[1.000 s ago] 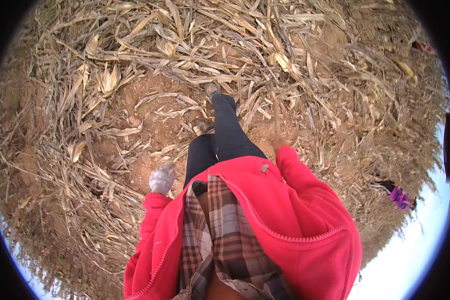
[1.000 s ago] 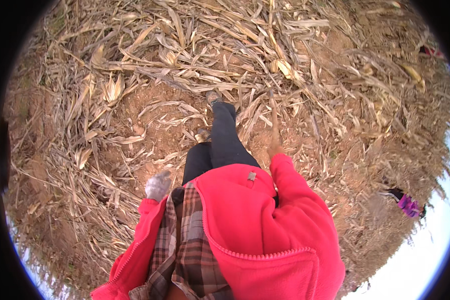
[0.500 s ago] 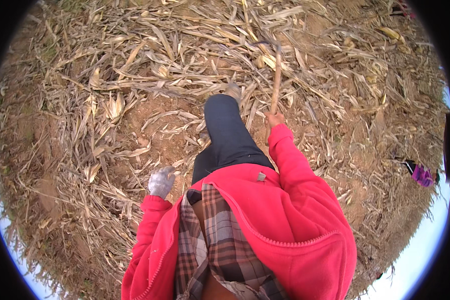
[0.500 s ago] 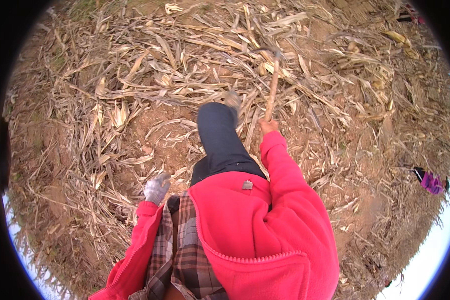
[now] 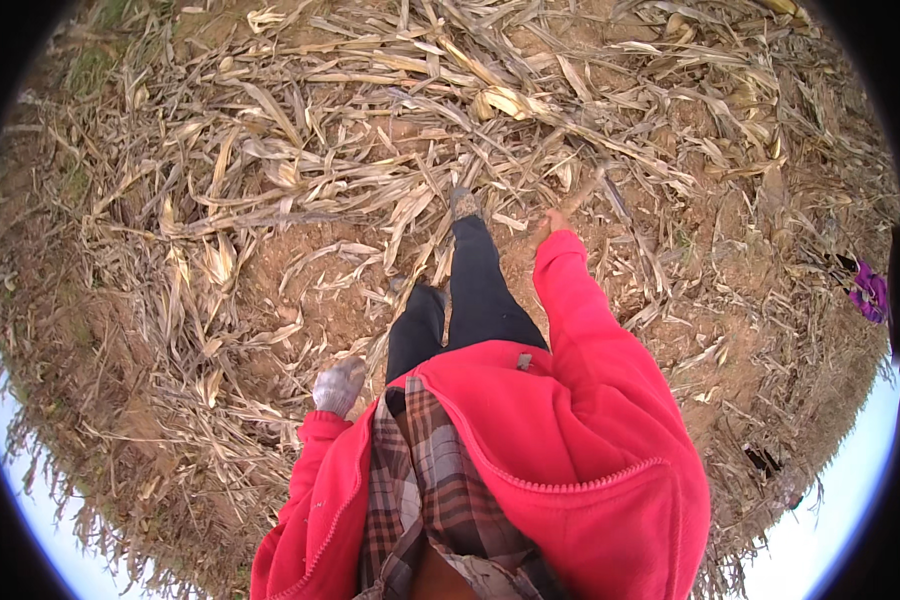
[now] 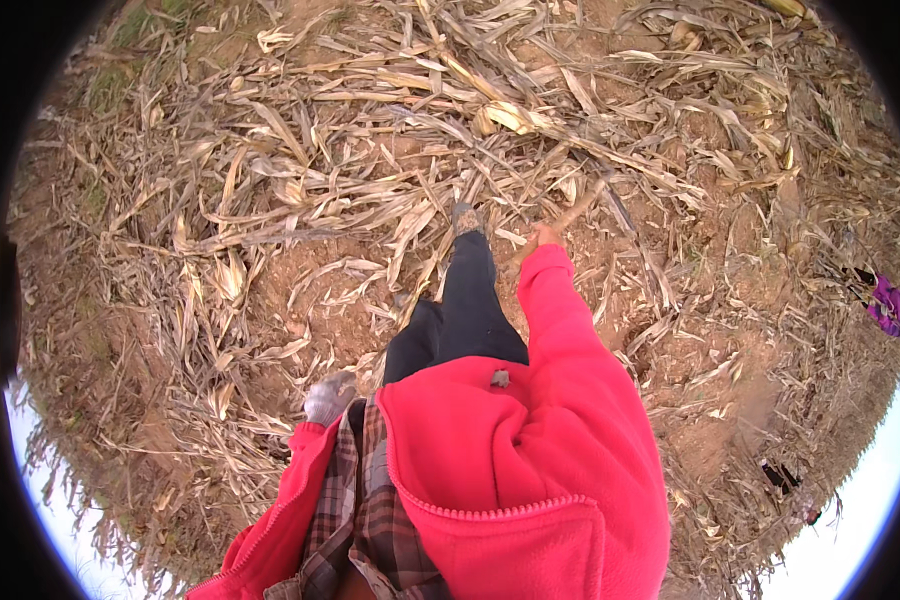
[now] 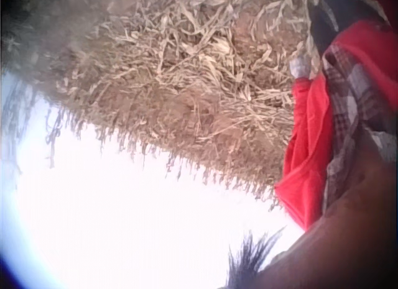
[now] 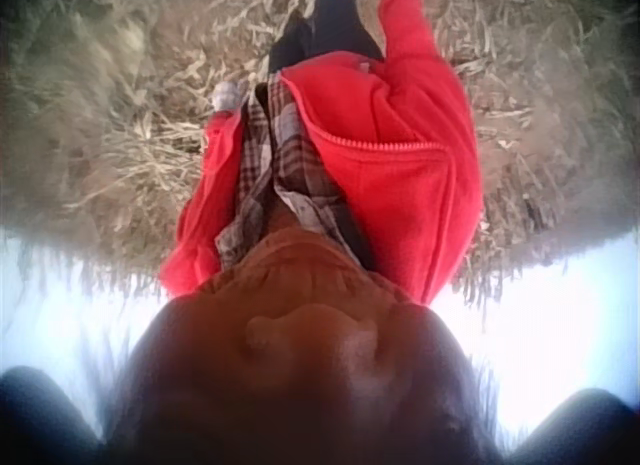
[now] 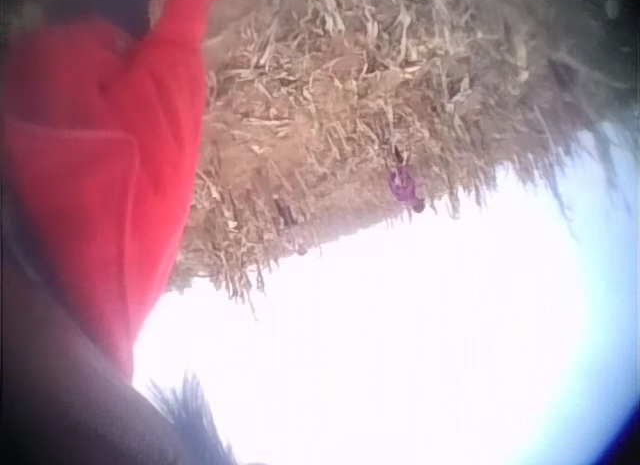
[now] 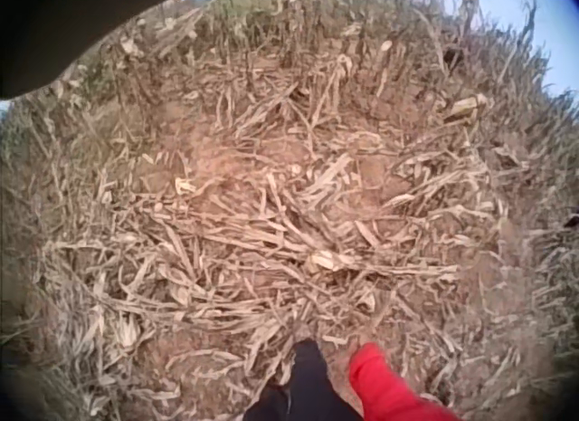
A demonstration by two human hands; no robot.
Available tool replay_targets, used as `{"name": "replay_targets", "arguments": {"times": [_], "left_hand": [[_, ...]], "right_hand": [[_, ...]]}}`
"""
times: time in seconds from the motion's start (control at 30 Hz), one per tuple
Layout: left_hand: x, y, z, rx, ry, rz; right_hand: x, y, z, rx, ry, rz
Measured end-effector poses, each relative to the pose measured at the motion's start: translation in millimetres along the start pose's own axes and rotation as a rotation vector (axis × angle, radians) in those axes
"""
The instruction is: The person uses a hoe to repeatedly strike and pull dry corn stalks and leaves on the ground, clearing a patch of soil in a harvested field. The person moves forward while working, and other workers are visible in the background.
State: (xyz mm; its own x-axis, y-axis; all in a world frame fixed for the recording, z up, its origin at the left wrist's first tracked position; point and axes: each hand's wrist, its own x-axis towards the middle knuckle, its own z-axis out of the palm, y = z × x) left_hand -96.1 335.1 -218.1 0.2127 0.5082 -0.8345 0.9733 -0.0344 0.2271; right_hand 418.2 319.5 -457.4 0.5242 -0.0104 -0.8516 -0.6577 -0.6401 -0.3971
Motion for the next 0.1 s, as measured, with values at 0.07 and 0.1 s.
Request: {"name": "replay_targets", "arguments": {"times": [0.07, 0.1], "left_hand": [[20, 36, -27, -0.009, 0.026, 0.011], [31, 51, -39, 0.007, -0.009, -0.001]], "right_hand": [[30, -16, -6, -0.183, 0.207, 0.060], [44, -22, -3, -0.178, 0.207, 0.070]]}}
